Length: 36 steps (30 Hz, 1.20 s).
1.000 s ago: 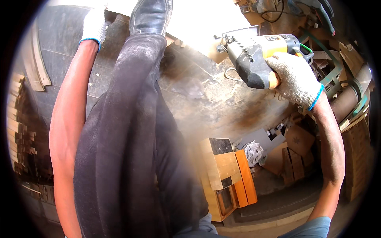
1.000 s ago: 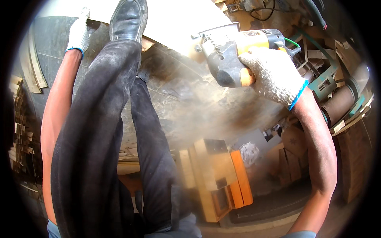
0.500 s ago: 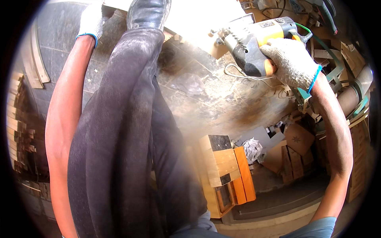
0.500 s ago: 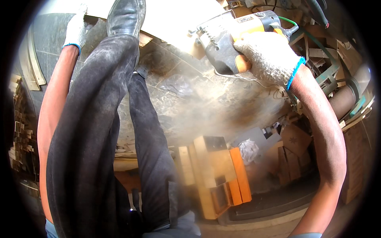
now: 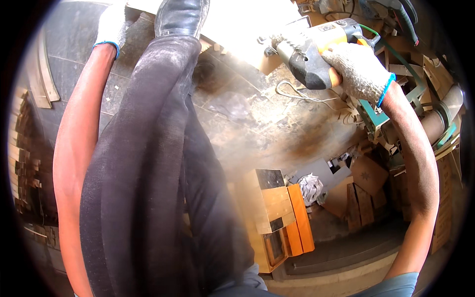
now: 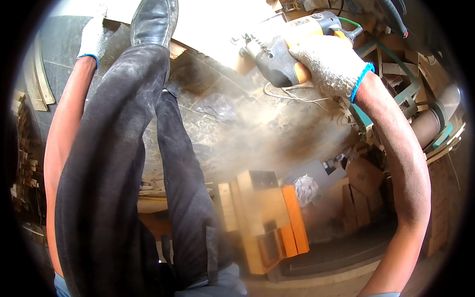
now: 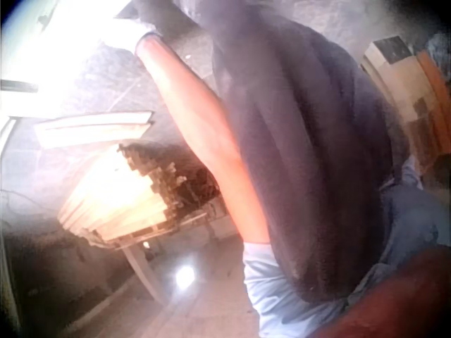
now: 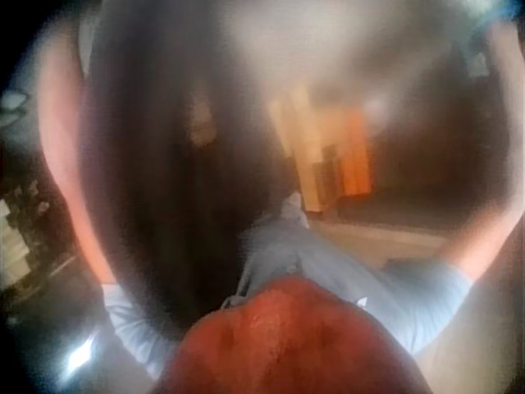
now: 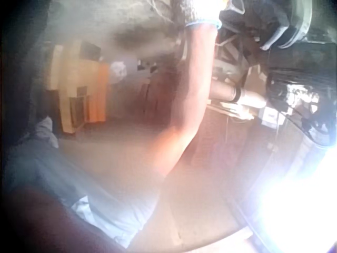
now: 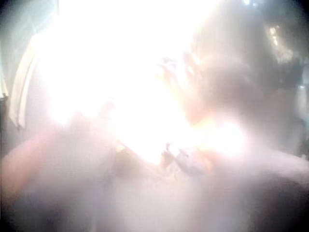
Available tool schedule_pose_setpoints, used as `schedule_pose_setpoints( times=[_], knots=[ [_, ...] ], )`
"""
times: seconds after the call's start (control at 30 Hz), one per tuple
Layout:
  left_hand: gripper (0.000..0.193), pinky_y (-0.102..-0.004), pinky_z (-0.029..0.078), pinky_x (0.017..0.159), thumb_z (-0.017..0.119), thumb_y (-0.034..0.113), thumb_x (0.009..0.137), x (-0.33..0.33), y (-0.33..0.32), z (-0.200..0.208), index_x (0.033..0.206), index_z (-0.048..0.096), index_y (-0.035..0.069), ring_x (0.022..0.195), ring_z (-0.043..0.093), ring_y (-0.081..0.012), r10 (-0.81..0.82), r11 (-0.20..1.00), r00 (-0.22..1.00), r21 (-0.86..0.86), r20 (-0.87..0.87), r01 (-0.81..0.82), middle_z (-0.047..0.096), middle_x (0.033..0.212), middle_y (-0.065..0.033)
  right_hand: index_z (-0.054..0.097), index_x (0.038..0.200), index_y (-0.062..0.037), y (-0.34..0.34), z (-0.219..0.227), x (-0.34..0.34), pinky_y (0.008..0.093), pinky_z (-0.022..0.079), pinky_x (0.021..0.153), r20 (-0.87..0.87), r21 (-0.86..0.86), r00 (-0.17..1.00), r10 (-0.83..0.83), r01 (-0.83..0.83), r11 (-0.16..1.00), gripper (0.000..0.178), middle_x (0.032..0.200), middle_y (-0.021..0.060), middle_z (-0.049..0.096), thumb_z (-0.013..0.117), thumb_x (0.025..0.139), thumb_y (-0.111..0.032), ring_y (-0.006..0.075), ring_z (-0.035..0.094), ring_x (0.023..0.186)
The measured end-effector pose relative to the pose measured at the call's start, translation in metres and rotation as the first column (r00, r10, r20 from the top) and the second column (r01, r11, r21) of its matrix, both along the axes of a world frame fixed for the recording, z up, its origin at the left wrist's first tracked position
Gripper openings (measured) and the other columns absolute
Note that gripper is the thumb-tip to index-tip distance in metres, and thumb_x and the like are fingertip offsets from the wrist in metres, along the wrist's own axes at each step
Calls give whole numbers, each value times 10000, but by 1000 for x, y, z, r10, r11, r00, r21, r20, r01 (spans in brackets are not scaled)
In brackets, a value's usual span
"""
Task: The person uses a jigsaw to cut a rectangular piece of wood on the floor. They hold the wood steady with their left hand and foot, guide the jigsaw along the edge with their right hand, and then move the cut piece aside. This process is repeated with several other pieces of wood.
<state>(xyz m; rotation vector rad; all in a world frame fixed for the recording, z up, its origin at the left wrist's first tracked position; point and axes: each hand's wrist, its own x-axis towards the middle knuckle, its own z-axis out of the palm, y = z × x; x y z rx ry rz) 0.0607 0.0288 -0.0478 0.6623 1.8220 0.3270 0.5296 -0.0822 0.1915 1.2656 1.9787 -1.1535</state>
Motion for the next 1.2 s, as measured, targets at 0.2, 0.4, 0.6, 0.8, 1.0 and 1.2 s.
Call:
schedule_pose_setpoints(
  times=[0.2, 0.4, 0.6, 0.8, 1.0, 1.2],
  knots=[
    [680, -387, 549, 979, 623, 553, 993, -53, 0, -36, 1382, 593, -5, 1172, 655, -238, -55, 989, 991, 140, 119, 39, 648, 1318, -138, 717, 1085, -54, 9, 0, -7, 392, 568, 833, -34, 41, 988, 148, -147, 988, 233, 989, 160, 724, 709, 854, -32, 324, 710, 961],
    [680, -394, 547, 981, 618, 550, 997, -36, -5, -24, 1393, 582, -1, 1178, 655, -245, -56, 993, 987, 116, 148, 39, 646, 1322, -140, 712, 1080, -55, 7, 6, -14, 364, 568, 822, 13, -10, 984, 176, -176, 984, 151, 1012, 138, 725, 669, 936, -45, 290, 706, 952],
    [675, -400, 545, 986, 612, 546, 1001, -32, -6, -16, 1399, 576, 2, 1181, 655, -250, -52, 993, 988, 110, 145, 36, 645, 1325, -141, 708, 1065, -55, 6, 3, -19, 385, 567, 822, 50, -126, 998, 43, -37, 991, 136, 997, 133, 724, 671, 934, -64, 293, 705, 944],
    [671, -407, 542, 990, 607, 542, 1005, -27, -6, -12, 1405, 569, 6, 1185, 654, -255, -49, 994, 988, 108, 145, 34, 644, 1328, -143, 694, 1034, -55, 8, 5, -20, 411, 564, 842, -19, -40, 984, 178, -179, 983, 224, 954, 159, 708, 716, 811, -36, 345, 701, 946],
    [666, -414, 540, 994, 602, 538, 1008, -25, -7, -7, 1411, 563, 9, 1189, 654, -260, -49, 994, 988, 105, 144, 34, 643, 1331, -144, 678, 1078, -63, -5, 1, -17, 422, 559, 856, -18, -45, 991, 130, -131, 990, 302, 970, 154, 706, 735, 781, -43, 349, 698, 971],
    [662, -420, 537, 999, 597, 535, 1012, -23, -5, -3, 1417, 557, 12, 1193, 653, -266, -53, 994, 988, 103, 142, 39, 642, 1334, -146, 676, 1111, -64, -21, 2, -18, 438, 552, 874, 48, -75, 999, 21, -17, 997, 339, 1010, 162, 706, 744, 779, -70, 357, 693, 992]
  ],
)
